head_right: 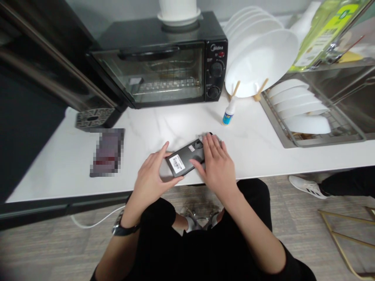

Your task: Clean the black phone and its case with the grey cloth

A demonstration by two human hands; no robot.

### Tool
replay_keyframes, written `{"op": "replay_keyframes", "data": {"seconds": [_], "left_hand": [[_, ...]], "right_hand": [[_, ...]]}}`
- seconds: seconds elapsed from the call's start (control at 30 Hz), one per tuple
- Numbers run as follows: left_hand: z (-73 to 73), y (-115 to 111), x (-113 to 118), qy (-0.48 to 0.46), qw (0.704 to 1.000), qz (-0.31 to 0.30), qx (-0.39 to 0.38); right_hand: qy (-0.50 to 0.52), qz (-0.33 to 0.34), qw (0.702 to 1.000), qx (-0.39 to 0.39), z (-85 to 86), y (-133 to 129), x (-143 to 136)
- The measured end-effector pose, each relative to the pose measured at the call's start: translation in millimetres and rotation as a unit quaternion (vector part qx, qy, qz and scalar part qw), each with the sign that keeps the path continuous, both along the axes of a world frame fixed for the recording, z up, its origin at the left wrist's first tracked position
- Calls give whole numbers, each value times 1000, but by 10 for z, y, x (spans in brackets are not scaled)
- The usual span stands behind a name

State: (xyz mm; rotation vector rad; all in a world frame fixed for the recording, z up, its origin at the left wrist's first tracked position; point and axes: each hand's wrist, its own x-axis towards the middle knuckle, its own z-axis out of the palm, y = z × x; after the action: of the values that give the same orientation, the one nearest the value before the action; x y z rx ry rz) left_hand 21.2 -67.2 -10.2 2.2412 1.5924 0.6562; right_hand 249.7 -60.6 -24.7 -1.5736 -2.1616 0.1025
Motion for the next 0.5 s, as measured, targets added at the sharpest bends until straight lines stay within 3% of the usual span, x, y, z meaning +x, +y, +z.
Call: {"op": "replay_keyframes", "data": {"seconds": [0.1,0.2,0.27,0.37,0.43,0.5], "left_hand": [[-2,4,8,17,1000,14,14],[-2,14,-4,16,1000,10,15],[-8,19,-29,-2,1000,-4,-3],[-35,17,-85,-56,998,-6,-29],[-59,12,-118,-101,994,3,-46],[-76,9,-136,-131,989,12,-63]], "right_hand": [[2,124,992,-16,9,-102,-81],[69,179,981,-28,3,-169,-84],[147,155,976,-34,-12,-126,24],[251,15,967,-43,-18,6,238],[268,-48,961,-50,-5,82,326],[249,-57,965,-55,13,137,346]]}}
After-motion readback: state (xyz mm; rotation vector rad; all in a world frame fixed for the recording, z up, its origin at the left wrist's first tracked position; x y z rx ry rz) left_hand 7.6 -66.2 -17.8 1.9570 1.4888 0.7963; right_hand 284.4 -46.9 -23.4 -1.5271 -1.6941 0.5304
